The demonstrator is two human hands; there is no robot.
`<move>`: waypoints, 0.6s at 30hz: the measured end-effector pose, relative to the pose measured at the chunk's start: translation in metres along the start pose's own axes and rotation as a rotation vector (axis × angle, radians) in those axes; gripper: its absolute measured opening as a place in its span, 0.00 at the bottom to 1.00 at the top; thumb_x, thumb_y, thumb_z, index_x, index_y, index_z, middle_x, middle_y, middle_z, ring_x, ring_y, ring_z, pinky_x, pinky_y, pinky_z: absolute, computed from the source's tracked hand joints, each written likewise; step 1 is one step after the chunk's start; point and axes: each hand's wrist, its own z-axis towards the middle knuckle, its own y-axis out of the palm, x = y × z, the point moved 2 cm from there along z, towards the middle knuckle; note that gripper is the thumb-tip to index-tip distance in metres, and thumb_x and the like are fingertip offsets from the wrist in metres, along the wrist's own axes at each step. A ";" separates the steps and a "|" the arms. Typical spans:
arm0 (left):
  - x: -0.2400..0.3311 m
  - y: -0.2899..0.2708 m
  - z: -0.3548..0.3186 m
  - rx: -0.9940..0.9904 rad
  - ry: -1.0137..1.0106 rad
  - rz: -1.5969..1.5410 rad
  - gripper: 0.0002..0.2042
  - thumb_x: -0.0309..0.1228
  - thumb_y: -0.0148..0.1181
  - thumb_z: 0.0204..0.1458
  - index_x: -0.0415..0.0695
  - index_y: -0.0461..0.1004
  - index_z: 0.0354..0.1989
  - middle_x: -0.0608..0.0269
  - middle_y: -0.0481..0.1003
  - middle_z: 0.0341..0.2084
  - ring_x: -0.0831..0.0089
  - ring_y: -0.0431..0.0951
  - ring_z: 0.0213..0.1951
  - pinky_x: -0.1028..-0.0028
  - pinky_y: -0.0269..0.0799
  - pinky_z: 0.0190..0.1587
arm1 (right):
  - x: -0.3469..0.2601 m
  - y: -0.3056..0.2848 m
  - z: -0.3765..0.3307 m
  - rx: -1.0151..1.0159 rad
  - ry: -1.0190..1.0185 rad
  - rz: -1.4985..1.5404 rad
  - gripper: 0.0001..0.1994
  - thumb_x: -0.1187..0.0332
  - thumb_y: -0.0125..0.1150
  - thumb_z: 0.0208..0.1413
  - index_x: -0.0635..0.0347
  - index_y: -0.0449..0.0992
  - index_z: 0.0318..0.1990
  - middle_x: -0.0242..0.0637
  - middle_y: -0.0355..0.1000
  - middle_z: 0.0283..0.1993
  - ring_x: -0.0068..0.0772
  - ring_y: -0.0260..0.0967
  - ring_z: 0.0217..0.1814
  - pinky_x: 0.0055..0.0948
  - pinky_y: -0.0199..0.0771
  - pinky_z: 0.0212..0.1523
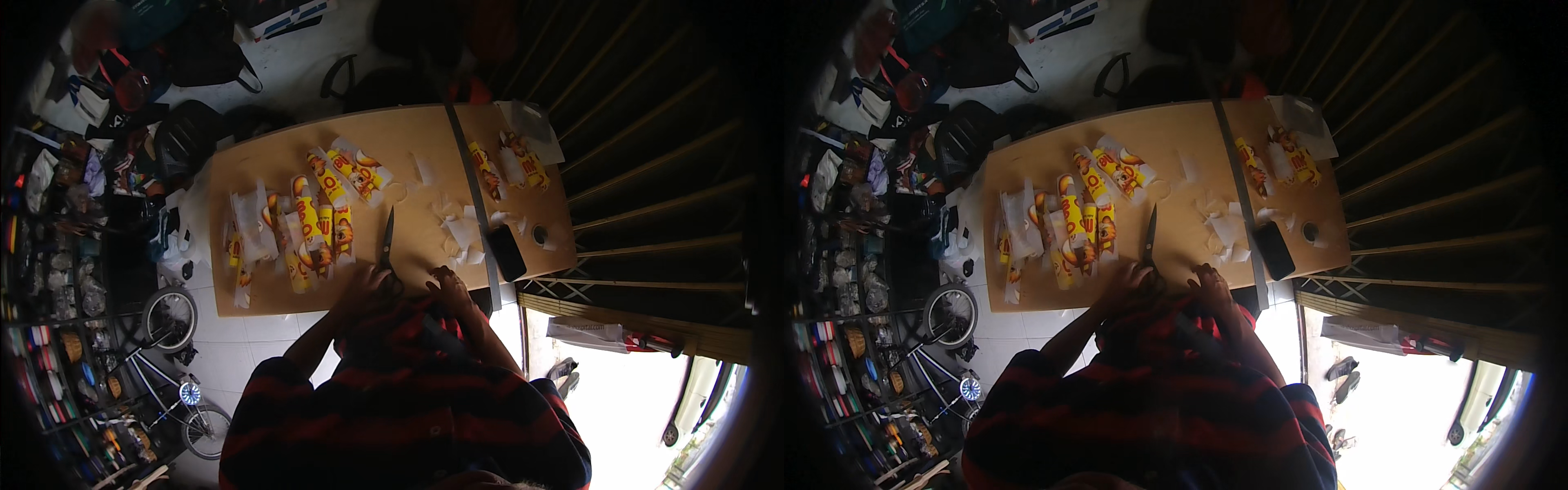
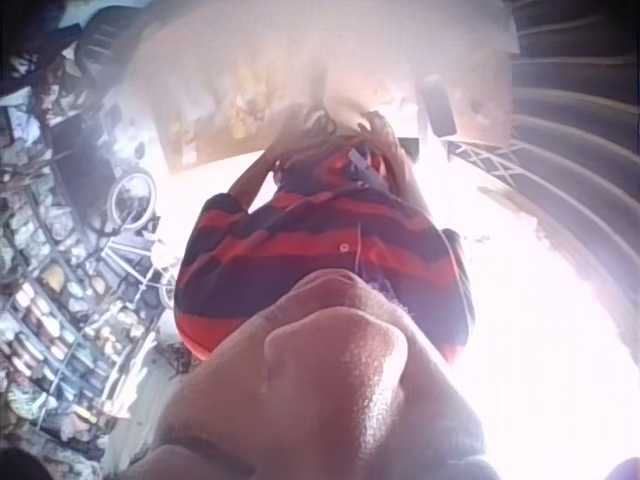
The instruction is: The person uses shears to cut out printed cat food labels from a sheet of paper and places them on a wooden table.
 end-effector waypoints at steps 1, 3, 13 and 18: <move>-0.001 -0.005 -0.002 0.010 0.018 -0.008 0.33 0.43 0.61 0.51 0.40 0.61 0.62 0.36 0.62 0.56 0.41 0.63 0.59 0.53 0.59 0.62 | -0.011 0.007 0.006 0.011 -0.046 -0.022 0.19 0.64 0.62 0.54 0.61 0.70 0.52 0.47 0.69 0.49 0.52 0.68 0.52 0.44 0.70 0.53; -0.006 -0.003 -0.009 0.025 0.050 -0.043 0.32 0.41 0.61 0.51 0.41 0.60 0.63 0.35 0.61 0.58 0.40 0.63 0.60 0.53 0.60 0.62 | -0.034 0.022 0.016 0.021 -0.124 -0.074 0.20 0.63 0.61 0.54 0.58 0.69 0.53 0.48 0.66 0.52 0.54 0.65 0.53 0.48 0.69 0.52; -0.038 0.051 0.004 0.092 0.035 -0.020 0.37 0.51 0.59 0.53 0.41 0.58 0.66 0.39 0.56 0.63 0.44 0.57 0.64 0.54 0.56 0.65 | -0.022 0.038 0.034 0.161 -0.186 -0.351 0.24 0.58 0.60 0.55 0.59 0.66 0.57 0.50 0.62 0.57 0.56 0.58 0.58 0.52 0.61 0.56; -0.049 0.058 -0.005 0.190 0.285 0.338 0.30 0.50 0.56 0.55 0.38 0.69 0.57 0.33 0.58 0.63 0.49 0.71 0.50 0.61 0.67 0.49 | 0.003 0.044 0.030 0.127 -0.206 -0.494 0.21 0.57 0.57 0.57 0.61 0.69 0.52 0.51 0.62 0.57 0.57 0.59 0.55 0.53 0.59 0.56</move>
